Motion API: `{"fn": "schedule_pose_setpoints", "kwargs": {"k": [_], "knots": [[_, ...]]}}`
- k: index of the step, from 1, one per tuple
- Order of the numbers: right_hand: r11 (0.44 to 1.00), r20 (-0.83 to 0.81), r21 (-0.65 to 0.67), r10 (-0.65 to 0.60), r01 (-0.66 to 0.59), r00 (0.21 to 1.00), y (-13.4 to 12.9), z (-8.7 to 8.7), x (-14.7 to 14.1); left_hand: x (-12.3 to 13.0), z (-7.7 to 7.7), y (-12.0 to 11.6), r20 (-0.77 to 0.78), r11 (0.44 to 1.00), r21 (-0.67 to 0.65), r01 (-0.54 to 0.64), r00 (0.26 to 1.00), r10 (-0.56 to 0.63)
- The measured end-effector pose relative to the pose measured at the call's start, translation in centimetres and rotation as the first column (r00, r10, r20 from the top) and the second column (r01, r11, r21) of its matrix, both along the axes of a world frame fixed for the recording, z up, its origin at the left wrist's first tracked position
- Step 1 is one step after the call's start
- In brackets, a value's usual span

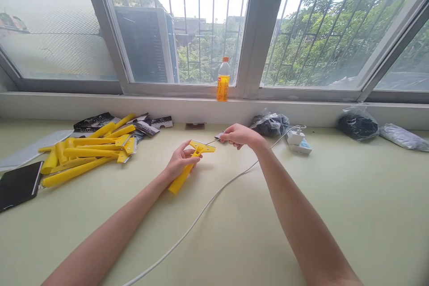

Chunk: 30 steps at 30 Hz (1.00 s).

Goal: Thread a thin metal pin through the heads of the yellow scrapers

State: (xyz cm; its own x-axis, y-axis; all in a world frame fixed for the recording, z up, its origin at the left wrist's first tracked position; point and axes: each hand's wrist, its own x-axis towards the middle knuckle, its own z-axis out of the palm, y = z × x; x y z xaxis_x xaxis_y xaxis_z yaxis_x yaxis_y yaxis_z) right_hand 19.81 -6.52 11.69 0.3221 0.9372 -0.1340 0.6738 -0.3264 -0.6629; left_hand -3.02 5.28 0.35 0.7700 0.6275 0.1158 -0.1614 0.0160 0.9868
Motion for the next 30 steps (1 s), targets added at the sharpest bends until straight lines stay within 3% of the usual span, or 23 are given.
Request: {"fn": "schedule_pose_setpoints", "kwargs": {"k": [10, 30], "knots": [[0.999, 0.009, 0.049, 0.015, -0.016, 1.000, 1.4, -1.1, -1.5, 0.1, -0.3, 0.0, -0.022, 1.000, 0.019, 0.008, 1.000, -0.008], [0.991, 0.038, 0.133, -0.005, 0.000, 0.999, 1.9, -1.5, -3.4, 0.1, -0.2, 0.0, -0.058, 0.998, 0.041, 0.045, 0.997, -0.043]]}}
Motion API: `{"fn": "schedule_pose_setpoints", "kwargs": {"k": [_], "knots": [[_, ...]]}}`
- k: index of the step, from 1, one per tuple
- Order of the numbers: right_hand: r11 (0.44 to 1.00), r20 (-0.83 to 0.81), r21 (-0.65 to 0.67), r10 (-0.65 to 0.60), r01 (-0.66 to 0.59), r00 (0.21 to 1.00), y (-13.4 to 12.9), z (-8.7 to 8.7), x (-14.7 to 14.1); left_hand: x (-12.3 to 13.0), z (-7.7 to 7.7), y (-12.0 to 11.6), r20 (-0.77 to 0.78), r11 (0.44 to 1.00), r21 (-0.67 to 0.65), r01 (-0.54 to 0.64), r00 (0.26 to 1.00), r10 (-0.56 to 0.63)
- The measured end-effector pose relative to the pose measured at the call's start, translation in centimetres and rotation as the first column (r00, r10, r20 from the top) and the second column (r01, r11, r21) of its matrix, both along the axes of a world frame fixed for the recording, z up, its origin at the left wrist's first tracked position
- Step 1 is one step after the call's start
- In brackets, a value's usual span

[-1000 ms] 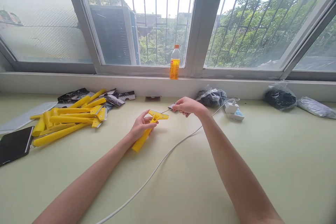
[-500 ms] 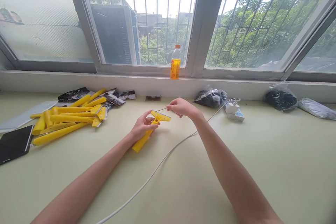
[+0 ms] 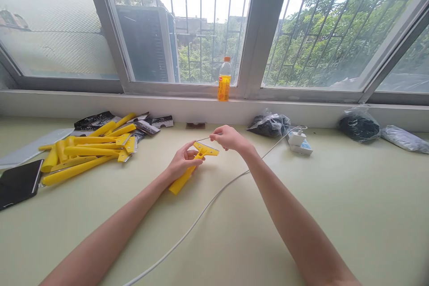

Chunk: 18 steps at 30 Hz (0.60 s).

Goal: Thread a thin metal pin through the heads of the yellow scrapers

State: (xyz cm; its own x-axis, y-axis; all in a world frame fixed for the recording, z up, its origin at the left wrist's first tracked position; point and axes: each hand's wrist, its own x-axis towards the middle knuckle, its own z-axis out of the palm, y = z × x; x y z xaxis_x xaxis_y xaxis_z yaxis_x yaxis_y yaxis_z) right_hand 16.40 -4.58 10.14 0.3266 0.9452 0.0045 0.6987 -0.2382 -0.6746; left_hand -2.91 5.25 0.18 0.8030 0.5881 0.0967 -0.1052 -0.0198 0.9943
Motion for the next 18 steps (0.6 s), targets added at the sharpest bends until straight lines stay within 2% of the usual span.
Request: {"fn": "schedule_pose_setpoints", "kwargs": {"k": [12, 18], "knots": [[0.999, -0.008, 0.043, -0.020, 0.021, 1.000, 0.05, -0.24, -0.51, -0.06, 0.19, -0.07, 0.003, 1.000, 0.010, -0.005, 1.000, 0.005], [0.998, -0.012, -0.062, 0.017, -0.018, 1.000, -0.25, -0.12, -0.71, -0.16, -0.02, 0.25, -0.004, 0.999, 0.016, -0.028, 1.000, 0.028]]}}
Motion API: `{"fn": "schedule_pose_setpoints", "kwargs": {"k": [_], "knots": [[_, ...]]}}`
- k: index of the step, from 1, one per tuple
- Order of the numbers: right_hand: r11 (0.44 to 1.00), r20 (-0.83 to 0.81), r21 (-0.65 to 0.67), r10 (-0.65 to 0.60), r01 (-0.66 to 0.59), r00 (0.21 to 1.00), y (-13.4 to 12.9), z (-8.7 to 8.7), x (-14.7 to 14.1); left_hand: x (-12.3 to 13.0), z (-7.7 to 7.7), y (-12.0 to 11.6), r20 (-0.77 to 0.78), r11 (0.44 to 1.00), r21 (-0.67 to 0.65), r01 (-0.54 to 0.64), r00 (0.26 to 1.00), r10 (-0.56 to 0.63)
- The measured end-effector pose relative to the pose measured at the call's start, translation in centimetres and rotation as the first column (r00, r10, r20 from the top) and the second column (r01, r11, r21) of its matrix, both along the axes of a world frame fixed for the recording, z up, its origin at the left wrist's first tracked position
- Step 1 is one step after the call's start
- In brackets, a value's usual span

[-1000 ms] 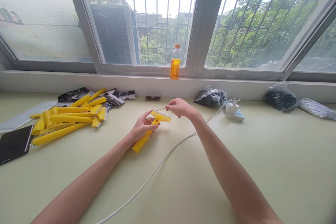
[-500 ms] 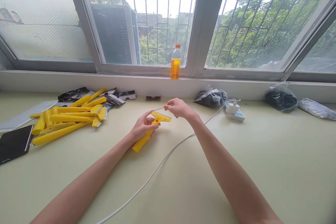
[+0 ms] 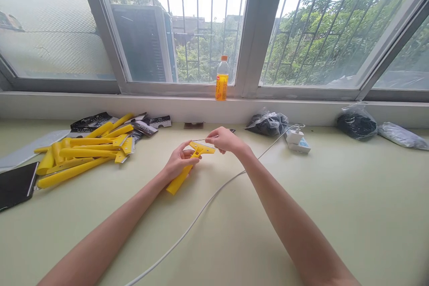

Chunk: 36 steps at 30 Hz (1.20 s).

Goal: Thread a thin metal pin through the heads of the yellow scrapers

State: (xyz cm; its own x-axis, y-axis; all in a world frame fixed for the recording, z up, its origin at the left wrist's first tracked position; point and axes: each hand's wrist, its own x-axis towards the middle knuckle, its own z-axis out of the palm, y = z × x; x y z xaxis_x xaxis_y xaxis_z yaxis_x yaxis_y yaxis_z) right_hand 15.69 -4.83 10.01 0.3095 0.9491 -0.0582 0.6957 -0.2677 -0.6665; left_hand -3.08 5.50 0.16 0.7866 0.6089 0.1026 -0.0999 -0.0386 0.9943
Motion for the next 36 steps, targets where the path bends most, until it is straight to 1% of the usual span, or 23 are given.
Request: {"fn": "schedule_pose_setpoints", "kwargs": {"k": [3, 9, 14, 19, 23, 27, 31, 36], "knots": [[1.000, 0.046, -0.015, 0.013, -0.013, 0.999, 0.0, -0.2, 0.0, 0.0, 0.2, -0.1, 0.008, 1.000, -0.010, -0.001, 1.000, 0.001], [1.000, 0.061, 0.014, 0.005, -0.006, 0.998, 0.3, -0.8, -0.2, 0.0, 0.6, -0.5, 0.012, 1.000, -0.023, -0.011, 1.000, 0.011], [0.999, 0.077, 0.030, 0.023, -0.025, 0.997, 0.7, -1.4, -0.9, 0.2, 0.7, -0.9, -0.021, 0.999, -0.002, 0.046, 0.999, -0.046], [0.999, 0.067, 0.040, 0.011, -0.013, 0.998, 0.8, -1.6, -0.6, 0.2, 0.5, -0.7, -0.016, 0.999, -0.027, -0.038, 0.999, 0.038], [0.999, 0.072, 0.046, -0.014, 0.011, 0.997, 0.6, -1.5, 0.1, 0.3, 0.2, -0.5, -0.009, 0.999, -0.021, -0.044, 0.999, 0.044], [0.998, 0.091, 0.058, 0.003, -0.009, 0.996, 0.5, -1.5, 0.1, 0.4, 0.0, -0.4, -0.013, 0.997, -0.027, -0.067, 0.998, 0.067], [0.995, 0.122, 0.100, 0.003, -0.015, 0.993, 0.6, -1.8, -0.3, 0.5, -0.2, -0.3, -0.009, 0.996, -0.041, -0.079, 0.997, 0.079], [0.987, 0.101, 0.159, -0.011, -0.005, 0.995, 1.0, -1.9, 0.2, 0.4, -0.3, -0.2, -0.020, 0.996, -0.039, -0.079, 0.997, 0.079]]}}
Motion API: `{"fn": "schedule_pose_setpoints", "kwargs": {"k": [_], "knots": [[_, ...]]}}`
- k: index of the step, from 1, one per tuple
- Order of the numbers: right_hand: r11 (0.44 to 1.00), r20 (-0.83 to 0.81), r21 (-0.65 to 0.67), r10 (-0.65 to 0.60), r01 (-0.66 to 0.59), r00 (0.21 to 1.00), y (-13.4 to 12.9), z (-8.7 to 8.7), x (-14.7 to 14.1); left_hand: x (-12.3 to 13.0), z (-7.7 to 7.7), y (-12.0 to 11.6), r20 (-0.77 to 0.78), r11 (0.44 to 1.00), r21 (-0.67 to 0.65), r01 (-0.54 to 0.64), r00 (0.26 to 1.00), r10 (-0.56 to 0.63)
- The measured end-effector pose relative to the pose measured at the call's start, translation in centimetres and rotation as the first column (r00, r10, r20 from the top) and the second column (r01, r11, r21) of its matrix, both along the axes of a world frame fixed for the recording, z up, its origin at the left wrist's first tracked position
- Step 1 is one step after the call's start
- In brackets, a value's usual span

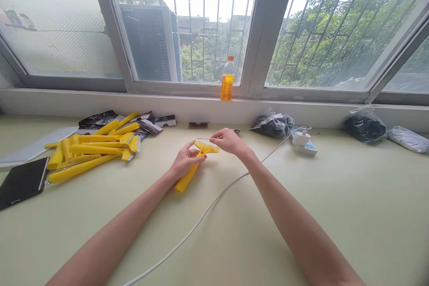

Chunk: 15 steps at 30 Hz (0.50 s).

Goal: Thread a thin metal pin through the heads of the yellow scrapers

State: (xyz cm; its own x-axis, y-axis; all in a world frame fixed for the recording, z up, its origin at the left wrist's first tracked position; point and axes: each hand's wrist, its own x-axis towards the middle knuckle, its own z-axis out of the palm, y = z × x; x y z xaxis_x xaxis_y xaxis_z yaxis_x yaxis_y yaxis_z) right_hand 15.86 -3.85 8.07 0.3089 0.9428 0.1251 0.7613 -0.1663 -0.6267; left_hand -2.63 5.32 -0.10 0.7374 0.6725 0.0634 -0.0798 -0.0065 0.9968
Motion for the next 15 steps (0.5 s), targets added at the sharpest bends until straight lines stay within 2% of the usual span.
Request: {"fn": "schedule_pose_setpoints", "kwargs": {"k": [10, 15], "knots": [[0.996, -0.060, -0.064, 0.062, -0.065, 0.996, -0.47, 0.54, 0.57, -0.12, 0.14, -0.14, -0.011, 0.999, 0.021, -0.040, 0.999, 0.040], [0.996, -0.054, -0.066, 0.056, -0.059, 0.997, -0.67, 0.79, 0.73, -0.18, 0.35, -0.32, -0.002, 0.999, 0.020, -0.049, 0.999, 0.049]]}}
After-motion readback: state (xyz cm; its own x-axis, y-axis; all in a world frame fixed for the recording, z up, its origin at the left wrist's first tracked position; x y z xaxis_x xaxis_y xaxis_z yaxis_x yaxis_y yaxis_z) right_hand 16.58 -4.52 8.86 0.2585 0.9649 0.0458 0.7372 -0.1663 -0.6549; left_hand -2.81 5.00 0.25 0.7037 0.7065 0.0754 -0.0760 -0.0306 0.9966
